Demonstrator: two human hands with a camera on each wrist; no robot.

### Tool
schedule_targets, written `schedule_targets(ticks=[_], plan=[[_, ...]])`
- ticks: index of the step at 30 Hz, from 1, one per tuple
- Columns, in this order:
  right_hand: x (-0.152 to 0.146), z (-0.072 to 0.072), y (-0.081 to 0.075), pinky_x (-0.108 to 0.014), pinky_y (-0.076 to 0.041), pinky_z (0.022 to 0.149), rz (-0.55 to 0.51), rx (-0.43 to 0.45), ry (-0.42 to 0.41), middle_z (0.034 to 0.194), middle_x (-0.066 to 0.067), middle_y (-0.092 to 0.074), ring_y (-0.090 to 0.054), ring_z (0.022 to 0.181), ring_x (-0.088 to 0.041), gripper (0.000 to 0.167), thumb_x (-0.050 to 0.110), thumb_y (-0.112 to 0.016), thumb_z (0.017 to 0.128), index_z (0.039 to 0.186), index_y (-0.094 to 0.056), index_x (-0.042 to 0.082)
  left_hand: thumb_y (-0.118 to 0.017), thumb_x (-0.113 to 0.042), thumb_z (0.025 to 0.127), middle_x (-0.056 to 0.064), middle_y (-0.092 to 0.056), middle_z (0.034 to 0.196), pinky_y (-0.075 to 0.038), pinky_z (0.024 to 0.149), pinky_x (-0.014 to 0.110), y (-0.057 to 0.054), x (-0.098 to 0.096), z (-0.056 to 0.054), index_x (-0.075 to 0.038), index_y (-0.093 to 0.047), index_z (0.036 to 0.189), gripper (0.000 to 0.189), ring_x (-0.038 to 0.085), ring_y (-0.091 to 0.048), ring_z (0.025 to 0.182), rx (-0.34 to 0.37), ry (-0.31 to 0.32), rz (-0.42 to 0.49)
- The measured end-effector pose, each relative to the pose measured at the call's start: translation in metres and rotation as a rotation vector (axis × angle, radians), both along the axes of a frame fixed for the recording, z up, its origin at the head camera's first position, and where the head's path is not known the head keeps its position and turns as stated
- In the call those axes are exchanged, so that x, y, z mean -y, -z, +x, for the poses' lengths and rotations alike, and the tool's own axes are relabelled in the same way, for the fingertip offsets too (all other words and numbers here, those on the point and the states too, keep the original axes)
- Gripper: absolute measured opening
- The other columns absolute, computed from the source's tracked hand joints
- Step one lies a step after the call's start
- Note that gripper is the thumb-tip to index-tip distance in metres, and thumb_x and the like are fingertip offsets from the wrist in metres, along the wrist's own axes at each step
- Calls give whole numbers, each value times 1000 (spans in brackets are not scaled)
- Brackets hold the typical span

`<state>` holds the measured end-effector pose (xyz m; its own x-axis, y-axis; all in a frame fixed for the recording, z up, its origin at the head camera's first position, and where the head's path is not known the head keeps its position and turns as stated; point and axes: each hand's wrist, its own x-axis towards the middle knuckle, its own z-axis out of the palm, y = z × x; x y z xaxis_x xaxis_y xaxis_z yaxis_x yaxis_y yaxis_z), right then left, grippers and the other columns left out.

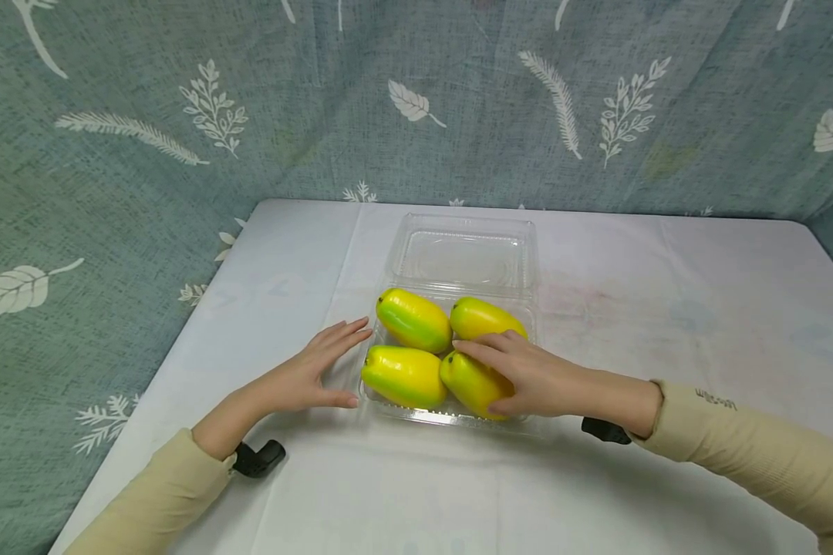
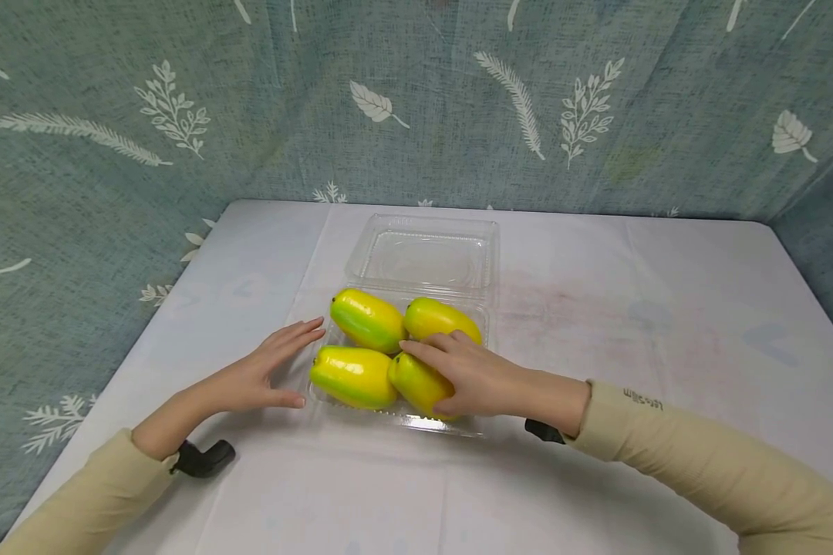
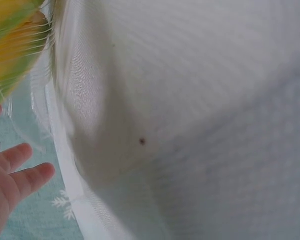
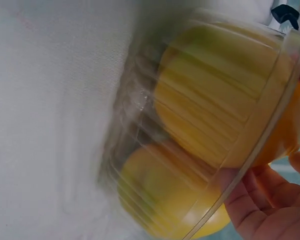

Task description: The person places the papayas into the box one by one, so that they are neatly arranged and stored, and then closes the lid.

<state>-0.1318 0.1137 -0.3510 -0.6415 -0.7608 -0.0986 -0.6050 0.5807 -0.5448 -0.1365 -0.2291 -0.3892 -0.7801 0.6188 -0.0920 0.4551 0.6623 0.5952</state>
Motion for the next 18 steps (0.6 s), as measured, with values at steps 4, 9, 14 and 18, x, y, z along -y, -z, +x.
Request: schedule_targets(ticks=[4,9,14,18], plan=[[-5,-4,-4,-46,-39,97,-47,-33,26,134,-10,-44,-40,120,-28,74,17,-74,76,139,-37,8,-74,-35,75,2,-10,154,-15,102,67,-1,1,-2,-18,-22,146,90,41,-6,137,-10,12,1],[-19,-20,-23,-54,-32,101,-114,-59,115,139,-15,-40,-34,126,-34,72,19,-72,79,140,-36,8,-76,-26,73,5,-11,154,-14,103,65,-8,5,-11,-13,-21,146,92,41,-7,137,-39,29,39],[-40,-48,-43,-57,-30,100,-134,-72,218,143,-17,-34,-32,128,-36,71,20,-68,83,142,-31,9,-71,-26,79,6,-10,154,-13,104,64,-23,11,-30,-12,-20,146,86,37,-6,138,-50,-1,57],[-56,-72,-47,-53,-35,98,-157,-58,316,143,-18,-32,-36,124,-36,71,18,-67,84,143,-30,8,-61,-34,88,7,-11,154,-13,105,62,-36,13,-50,-13,-19,147,75,33,-7,139,-72,-62,54]])
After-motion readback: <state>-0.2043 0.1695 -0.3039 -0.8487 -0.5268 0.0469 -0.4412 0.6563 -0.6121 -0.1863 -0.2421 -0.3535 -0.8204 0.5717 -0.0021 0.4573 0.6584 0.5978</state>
